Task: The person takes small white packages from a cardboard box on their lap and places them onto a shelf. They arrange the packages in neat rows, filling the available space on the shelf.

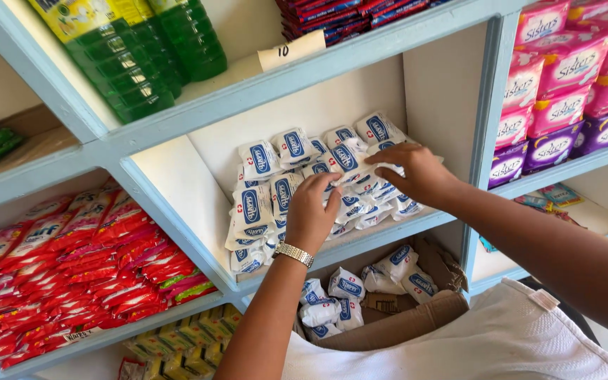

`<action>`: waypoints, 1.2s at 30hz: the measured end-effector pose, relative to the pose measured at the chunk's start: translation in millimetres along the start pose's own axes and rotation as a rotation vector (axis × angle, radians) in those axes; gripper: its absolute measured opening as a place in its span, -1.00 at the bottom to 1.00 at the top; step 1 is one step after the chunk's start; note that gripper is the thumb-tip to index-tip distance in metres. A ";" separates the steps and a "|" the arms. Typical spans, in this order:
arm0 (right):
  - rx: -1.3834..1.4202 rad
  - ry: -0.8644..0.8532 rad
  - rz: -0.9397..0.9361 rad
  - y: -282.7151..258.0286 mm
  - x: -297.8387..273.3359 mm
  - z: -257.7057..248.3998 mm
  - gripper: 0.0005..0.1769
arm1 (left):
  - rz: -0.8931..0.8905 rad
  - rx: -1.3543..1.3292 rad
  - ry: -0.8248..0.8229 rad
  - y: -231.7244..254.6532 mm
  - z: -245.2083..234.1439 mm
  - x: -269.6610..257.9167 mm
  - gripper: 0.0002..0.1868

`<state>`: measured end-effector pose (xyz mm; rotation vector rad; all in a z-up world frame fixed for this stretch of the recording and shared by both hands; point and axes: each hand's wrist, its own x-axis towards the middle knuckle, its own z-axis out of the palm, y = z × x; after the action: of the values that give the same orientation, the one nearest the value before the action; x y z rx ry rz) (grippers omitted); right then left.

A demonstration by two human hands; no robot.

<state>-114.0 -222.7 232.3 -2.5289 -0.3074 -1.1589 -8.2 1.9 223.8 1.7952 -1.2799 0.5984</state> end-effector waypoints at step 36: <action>-0.243 -0.294 0.390 83.8 98.9 109.4 -0.51 | -0.254 0.658 -0.181 -84.6 39.8 64.0 -0.48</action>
<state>52.9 -251.6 223.2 -2.7985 0.2670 -0.7127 90.4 -53.9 221.4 2.5558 -1.0031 0.7840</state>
